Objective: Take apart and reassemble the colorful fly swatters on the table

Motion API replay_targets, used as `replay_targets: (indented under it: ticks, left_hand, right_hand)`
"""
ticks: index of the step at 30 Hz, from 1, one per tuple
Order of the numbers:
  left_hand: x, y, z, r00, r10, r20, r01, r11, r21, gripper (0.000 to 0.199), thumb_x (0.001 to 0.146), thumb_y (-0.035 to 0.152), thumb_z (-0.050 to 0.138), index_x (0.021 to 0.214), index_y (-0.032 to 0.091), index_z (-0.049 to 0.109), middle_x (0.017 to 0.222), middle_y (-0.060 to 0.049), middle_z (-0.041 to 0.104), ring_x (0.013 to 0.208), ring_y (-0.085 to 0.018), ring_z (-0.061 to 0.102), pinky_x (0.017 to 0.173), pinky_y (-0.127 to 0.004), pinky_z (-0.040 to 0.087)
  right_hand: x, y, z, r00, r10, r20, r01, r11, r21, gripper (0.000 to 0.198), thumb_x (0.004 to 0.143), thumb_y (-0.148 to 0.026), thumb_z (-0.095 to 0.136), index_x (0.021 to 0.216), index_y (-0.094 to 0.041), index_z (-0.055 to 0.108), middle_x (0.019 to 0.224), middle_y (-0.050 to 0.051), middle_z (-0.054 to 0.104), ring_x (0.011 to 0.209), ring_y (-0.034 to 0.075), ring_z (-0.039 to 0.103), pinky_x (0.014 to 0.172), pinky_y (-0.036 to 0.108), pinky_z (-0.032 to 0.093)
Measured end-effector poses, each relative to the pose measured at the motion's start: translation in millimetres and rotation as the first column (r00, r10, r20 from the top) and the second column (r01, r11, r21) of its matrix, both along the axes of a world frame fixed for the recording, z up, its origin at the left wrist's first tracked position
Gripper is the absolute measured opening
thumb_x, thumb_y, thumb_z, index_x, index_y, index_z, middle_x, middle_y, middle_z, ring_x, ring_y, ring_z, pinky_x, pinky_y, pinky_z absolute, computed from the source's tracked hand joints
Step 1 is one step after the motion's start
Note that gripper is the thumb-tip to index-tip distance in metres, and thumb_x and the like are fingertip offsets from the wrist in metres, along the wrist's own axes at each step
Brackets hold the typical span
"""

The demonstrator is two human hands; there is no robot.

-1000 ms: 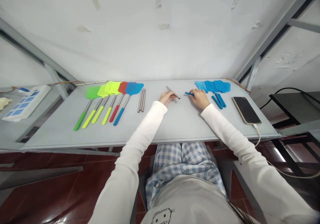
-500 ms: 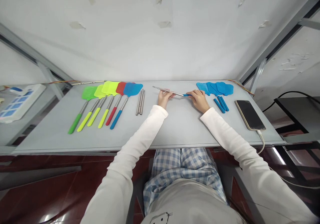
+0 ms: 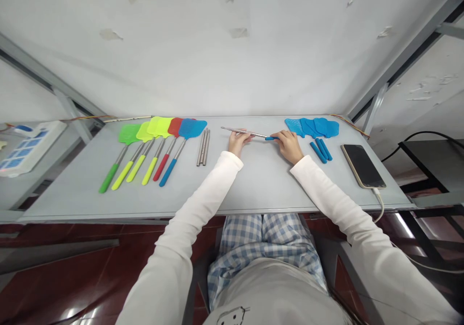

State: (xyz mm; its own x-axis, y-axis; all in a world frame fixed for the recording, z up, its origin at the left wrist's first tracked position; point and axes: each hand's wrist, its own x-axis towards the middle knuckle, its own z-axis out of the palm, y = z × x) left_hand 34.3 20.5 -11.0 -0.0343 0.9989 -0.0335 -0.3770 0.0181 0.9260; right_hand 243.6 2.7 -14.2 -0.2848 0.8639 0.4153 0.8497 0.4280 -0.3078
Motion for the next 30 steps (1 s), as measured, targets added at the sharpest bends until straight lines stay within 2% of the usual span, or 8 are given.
replay_targets:
  ticks: [15,20,23,26,30]
  left_hand:
    - [-2,-2,0.7,0.998,-0.059,-0.013,0.059,0.998,0.029,0.029,0.071,0.019,0.071,0.091,0.02,0.048,0.092,-0.006,0.074,0.09,-0.017,0.071,0.087,-0.032,0.05]
    - [-1,-3,1.5,0.996,-0.073,-0.041,0.074,0.996,0.041,0.034,0.07,0.027,0.076,0.092,0.02,0.051,0.099,-0.007,0.074,0.093,-0.018,0.071,0.085,-0.031,0.051]
    - [0,-3,1.4,0.98,-0.175,-0.097,0.181,0.982,0.052,0.034,0.073,0.041,0.075,0.092,0.019,0.058,0.107,-0.01,0.072,0.095,-0.021,0.071,0.077,-0.028,0.052]
    - [1,-4,1.7,0.934,-0.303,-0.187,0.32,0.945,0.065,0.044,0.078,0.058,0.064,0.094,0.017,0.065,0.116,-0.012,0.069,0.093,-0.023,0.071,0.065,-0.025,0.051]
    - [2,-7,2.6,0.899,-0.356,-0.256,0.379,0.924,0.046,0.053,0.084,0.064,0.053,0.11,0.02,0.066,0.119,-0.012,0.068,0.082,-0.019,0.072,0.06,-0.022,0.048]
  right_hand:
    - [3,0,-1,1.0,0.001,0.013,-0.002,1.0,0.03,0.034,0.1,-0.031,0.035,0.114,-0.02,0.063,0.106,0.011,0.065,0.102,0.025,0.056,0.09,0.038,0.031]
    - [4,0,0,1.0,0.011,0.014,-0.011,1.0,0.022,0.034,0.099,-0.031,0.036,0.117,-0.02,0.062,0.109,0.011,0.065,0.104,0.026,0.056,0.091,0.039,0.032]
    - [0,-3,0,0.998,0.058,-0.026,-0.057,0.998,0.027,0.035,0.099,-0.034,0.035,0.117,-0.02,0.062,0.108,0.012,0.065,0.104,0.025,0.057,0.09,0.038,0.034]
    - [-6,-8,1,0.988,0.135,-0.077,-0.132,0.991,0.035,0.035,0.1,-0.037,0.035,0.115,-0.019,0.062,0.105,0.011,0.066,0.101,0.024,0.058,0.09,0.037,0.036]
    - [-9,-11,3,0.976,0.157,-0.151,-0.147,0.986,0.072,0.035,0.099,-0.04,0.038,0.113,-0.019,0.062,0.102,0.011,0.067,0.098,0.024,0.059,0.089,0.037,0.04]
